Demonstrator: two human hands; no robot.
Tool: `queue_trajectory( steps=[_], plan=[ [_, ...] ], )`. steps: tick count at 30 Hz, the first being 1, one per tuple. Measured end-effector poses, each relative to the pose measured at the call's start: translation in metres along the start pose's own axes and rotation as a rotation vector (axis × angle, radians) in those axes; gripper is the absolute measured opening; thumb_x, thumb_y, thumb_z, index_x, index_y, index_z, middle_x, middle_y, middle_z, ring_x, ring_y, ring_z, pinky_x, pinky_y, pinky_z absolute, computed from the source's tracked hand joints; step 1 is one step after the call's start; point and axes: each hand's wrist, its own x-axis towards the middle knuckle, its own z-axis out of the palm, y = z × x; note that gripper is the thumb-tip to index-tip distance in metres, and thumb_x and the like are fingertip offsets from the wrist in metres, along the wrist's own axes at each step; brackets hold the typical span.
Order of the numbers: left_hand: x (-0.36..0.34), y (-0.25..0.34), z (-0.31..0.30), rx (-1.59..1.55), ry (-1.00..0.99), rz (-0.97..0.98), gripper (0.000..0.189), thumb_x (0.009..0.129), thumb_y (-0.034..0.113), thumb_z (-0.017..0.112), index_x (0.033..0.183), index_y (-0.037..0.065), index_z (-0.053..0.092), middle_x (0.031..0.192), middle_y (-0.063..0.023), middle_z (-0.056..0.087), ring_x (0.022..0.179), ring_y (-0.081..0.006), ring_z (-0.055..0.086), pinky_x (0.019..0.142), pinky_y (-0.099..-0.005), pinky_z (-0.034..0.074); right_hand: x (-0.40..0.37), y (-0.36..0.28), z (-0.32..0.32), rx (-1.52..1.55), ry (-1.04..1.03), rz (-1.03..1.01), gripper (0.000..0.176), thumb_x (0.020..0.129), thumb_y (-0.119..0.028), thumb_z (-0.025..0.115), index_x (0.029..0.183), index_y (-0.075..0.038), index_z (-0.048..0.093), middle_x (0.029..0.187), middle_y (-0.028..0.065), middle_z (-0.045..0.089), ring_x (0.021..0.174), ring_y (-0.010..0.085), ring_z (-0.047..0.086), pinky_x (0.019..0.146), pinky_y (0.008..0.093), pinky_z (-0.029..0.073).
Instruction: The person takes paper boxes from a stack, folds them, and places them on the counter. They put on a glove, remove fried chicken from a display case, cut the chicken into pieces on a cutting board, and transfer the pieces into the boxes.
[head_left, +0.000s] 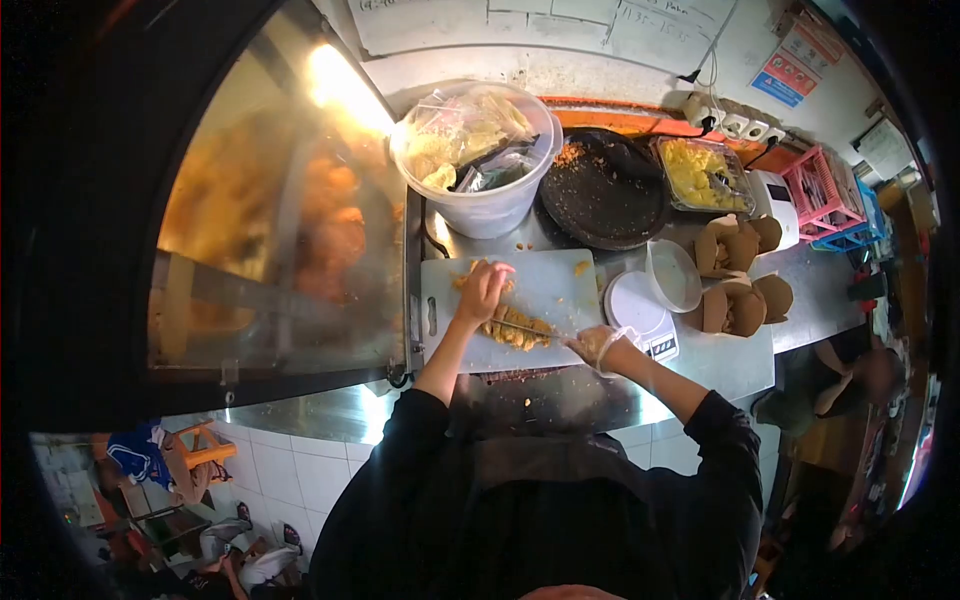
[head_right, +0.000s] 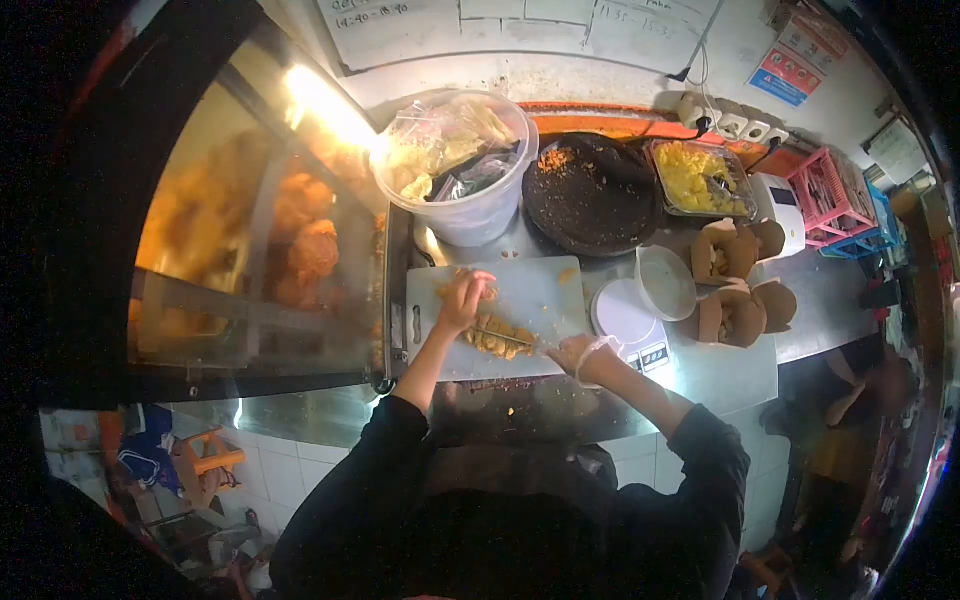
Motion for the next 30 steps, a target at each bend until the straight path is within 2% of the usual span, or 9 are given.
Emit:
queue_trajectory(
  steps=[4,7,10,11,14,23,26,27,30],
  plan=[
    [0.000,-0.008,-0.002,-0.003,0.011,-0.039,0.023,0.095,0.021,0.043,0.095,0.007,0.061,0.068,-0.0078,0.050,0.067,-0.0232,0.050,0.066,-0.0351,0.041,0.002,-0.009,-0.012,0.065,-0.005,0.054,0.060,0.098,-0.046,0.027,0.090,0.000,0.065,0.086,0.0231,0.064,0.085,0.0396,0.062,0.079,0.0473,0.048],
    [0.008,0.002,-0.002,-0.017,0.045,0.035,0.022,0.094,0.020,0.043,0.097,0.006,0.060,0.066,-0.0067,0.048,0.064,-0.0218,0.050,0.064,-0.0343,0.041,0.023,0.019,0.022,0.162,-0.010,0.093,0.065,0.096,-0.051,0.029,0.085,0.002,0.065,0.086,0.0255,0.064,0.086,0.0402,0.062,0.079,0.0476,0.048],
    [0.006,-0.008,-0.003,-0.071,0.055,0.024,0.022,0.094,0.019,0.043,0.098,0.006,0.060,0.067,-0.0066,0.049,0.063,-0.0206,0.050,0.063,-0.0331,0.041,0.011,-0.003,-0.005,0.079,-0.069,0.125,0.056,0.098,-0.045,0.028,0.096,-0.002,0.064,0.090,0.0225,0.065,0.086,0.0388,0.062,0.079,0.0471,0.049],
    [0.003,-0.004,-0.004,-0.098,0.055,0.004,0.022,0.094,0.018,0.043,0.098,0.005,0.060,0.067,-0.0066,0.050,0.063,-0.0201,0.050,0.062,-0.0326,0.041,0.015,0.000,0.003,0.024,-0.126,0.144,0.047,0.100,-0.040,0.027,0.108,-0.009,0.061,0.090,0.0200,0.064,0.086,0.0377,0.063,0.078,0.0472,0.049],
    [0.003,0.005,-0.002,-0.080,0.072,0.020,0.021,0.094,0.016,0.043,0.098,0.005,0.060,0.067,-0.0067,0.051,0.061,-0.0186,0.051,0.059,-0.0316,0.041,0.017,0.010,0.022,0.005,-0.062,0.069,0.042,0.100,-0.038,0.027,0.112,-0.014,0.059,0.089,0.0186,0.064,0.085,0.0371,0.063,0.078,0.0472,0.049],
    [0.001,-0.002,-0.002,-0.071,0.110,0.005,0.019,0.093,0.013,0.045,0.097,0.004,0.061,0.069,-0.0077,0.053,0.060,-0.0182,0.052,0.060,-0.0318,0.043,0.009,0.001,0.010,0.013,0.037,0.021,0.051,0.098,-0.045,0.029,0.100,-0.009,0.065,0.084,0.0215,0.064,0.084,0.0386,0.063,0.078,0.0472,0.048],
    [0.002,-0.005,-0.002,-0.026,0.142,0.025,0.019,0.093,0.014,0.045,0.097,0.004,0.061,0.070,-0.0083,0.054,0.061,-0.0177,0.052,0.060,-0.0315,0.042,0.017,-0.002,-0.002,0.083,-0.072,0.240,0.058,0.097,-0.047,0.029,0.092,-0.002,0.065,0.085,0.0242,0.065,0.085,0.0401,0.062,0.078,0.0474,0.048],
    [0.000,-0.006,-0.005,-0.052,0.103,-0.071,0.019,0.093,0.014,0.044,0.099,0.004,0.060,0.071,-0.0093,0.054,0.063,-0.0188,0.053,0.061,-0.0323,0.043,0.015,-0.002,0.001,0.072,-0.040,0.183,0.057,0.097,-0.046,0.030,0.092,-0.002,0.065,0.085,0.0241,0.065,0.085,0.0400,0.062,0.079,0.0474,0.048],
    [0.003,0.003,-0.006,-0.078,0.059,-0.030,0.020,0.094,0.015,0.044,0.100,0.004,0.060,0.072,-0.0097,0.054,0.063,-0.0196,0.053,0.061,-0.0336,0.043,0.016,0.008,0.010,0.019,0.055,0.015,0.057,0.097,-0.046,0.030,0.092,-0.002,0.066,0.085,0.0238,0.065,0.085,0.0398,0.062,0.079,0.0473,0.048]
  ],
)
